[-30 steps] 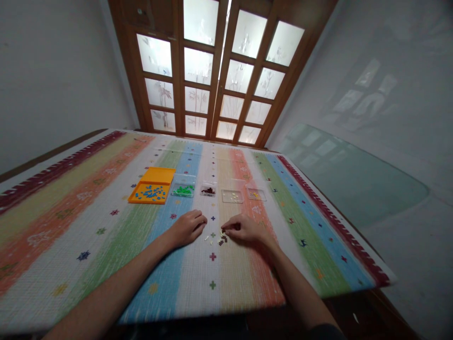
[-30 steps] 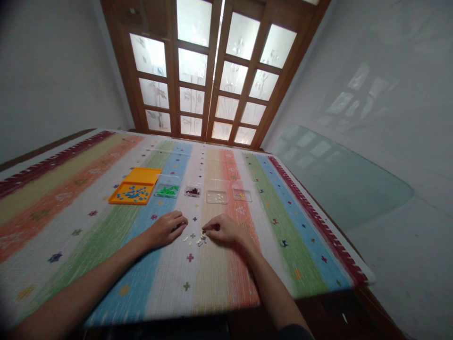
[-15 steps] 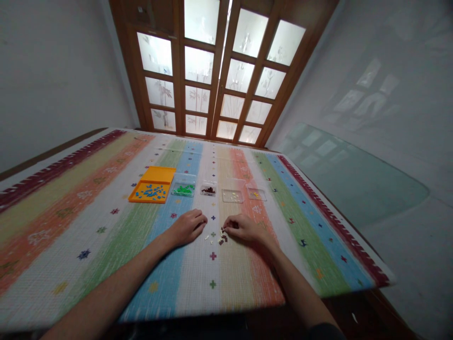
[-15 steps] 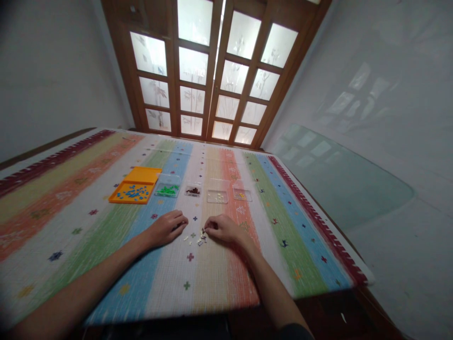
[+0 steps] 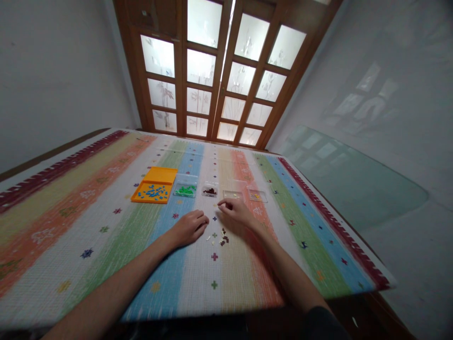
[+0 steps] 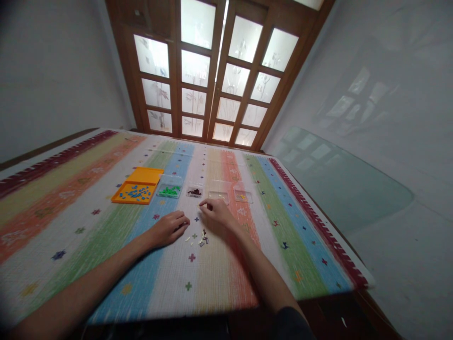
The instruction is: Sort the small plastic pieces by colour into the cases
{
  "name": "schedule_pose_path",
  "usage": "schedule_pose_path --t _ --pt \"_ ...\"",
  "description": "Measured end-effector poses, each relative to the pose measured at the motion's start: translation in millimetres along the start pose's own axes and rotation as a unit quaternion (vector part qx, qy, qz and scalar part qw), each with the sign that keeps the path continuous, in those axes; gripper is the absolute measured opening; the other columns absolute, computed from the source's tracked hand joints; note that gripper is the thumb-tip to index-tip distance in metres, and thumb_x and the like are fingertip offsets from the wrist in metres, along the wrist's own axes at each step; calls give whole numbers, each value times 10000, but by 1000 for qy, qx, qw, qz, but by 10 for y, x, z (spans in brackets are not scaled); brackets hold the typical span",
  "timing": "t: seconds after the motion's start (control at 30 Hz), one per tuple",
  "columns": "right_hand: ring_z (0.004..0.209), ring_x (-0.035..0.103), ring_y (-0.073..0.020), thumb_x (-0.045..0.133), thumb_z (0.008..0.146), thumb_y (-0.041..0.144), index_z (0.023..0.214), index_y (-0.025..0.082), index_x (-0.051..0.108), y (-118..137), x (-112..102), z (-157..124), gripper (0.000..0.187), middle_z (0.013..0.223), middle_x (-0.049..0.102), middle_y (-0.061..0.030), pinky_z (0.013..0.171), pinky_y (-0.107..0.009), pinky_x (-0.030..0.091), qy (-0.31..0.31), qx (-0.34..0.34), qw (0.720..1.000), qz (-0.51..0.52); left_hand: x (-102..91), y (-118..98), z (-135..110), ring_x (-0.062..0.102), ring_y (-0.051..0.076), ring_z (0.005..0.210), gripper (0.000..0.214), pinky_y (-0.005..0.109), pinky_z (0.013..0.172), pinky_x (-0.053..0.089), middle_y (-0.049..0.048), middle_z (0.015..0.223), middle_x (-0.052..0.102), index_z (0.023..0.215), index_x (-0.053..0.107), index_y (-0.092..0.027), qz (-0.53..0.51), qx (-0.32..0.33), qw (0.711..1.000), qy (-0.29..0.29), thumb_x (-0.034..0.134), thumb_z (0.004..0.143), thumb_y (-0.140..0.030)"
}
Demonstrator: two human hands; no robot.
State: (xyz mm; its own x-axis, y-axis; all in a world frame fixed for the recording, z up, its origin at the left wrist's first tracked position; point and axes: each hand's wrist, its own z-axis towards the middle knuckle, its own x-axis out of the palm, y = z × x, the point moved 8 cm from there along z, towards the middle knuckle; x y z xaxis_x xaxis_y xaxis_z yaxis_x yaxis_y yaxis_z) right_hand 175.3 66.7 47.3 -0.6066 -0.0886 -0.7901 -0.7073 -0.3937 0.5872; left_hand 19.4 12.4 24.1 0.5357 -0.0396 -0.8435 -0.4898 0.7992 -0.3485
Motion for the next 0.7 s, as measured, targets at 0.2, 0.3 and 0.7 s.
schedule_pose_path --t 0.2,0.3,0.7 --pt "653 642 -155 641 930 268 981 190 815 98 30 543 198 780 771 -55 625 -235 398 -79 41 993 -79 -16 -15 8 574 193 818 196 316 772 476 66 875 612 934 632 -175 -3 -3 1000 2 446 990 -204" --pt "771 699 -192 605 965 282 997 198 817 127 115 694 230 913 799 -92 666 -247 424 -82 57 990 -103 -23 -18 11 574 196 828 204 323 781 481 69 870 616 934 636 -175 -7 -6 1000 1 440 986 -206" --pt "702 658 -157 631 883 137 1074 145 799 -6 42 340 254 858 784 -84 675 -233 432 -13 3 999 -29 -11 -21 9 575 199 824 216 319 768 475 73 884 616 941 635 -170 -1 0 1000 2 430 998 -208"
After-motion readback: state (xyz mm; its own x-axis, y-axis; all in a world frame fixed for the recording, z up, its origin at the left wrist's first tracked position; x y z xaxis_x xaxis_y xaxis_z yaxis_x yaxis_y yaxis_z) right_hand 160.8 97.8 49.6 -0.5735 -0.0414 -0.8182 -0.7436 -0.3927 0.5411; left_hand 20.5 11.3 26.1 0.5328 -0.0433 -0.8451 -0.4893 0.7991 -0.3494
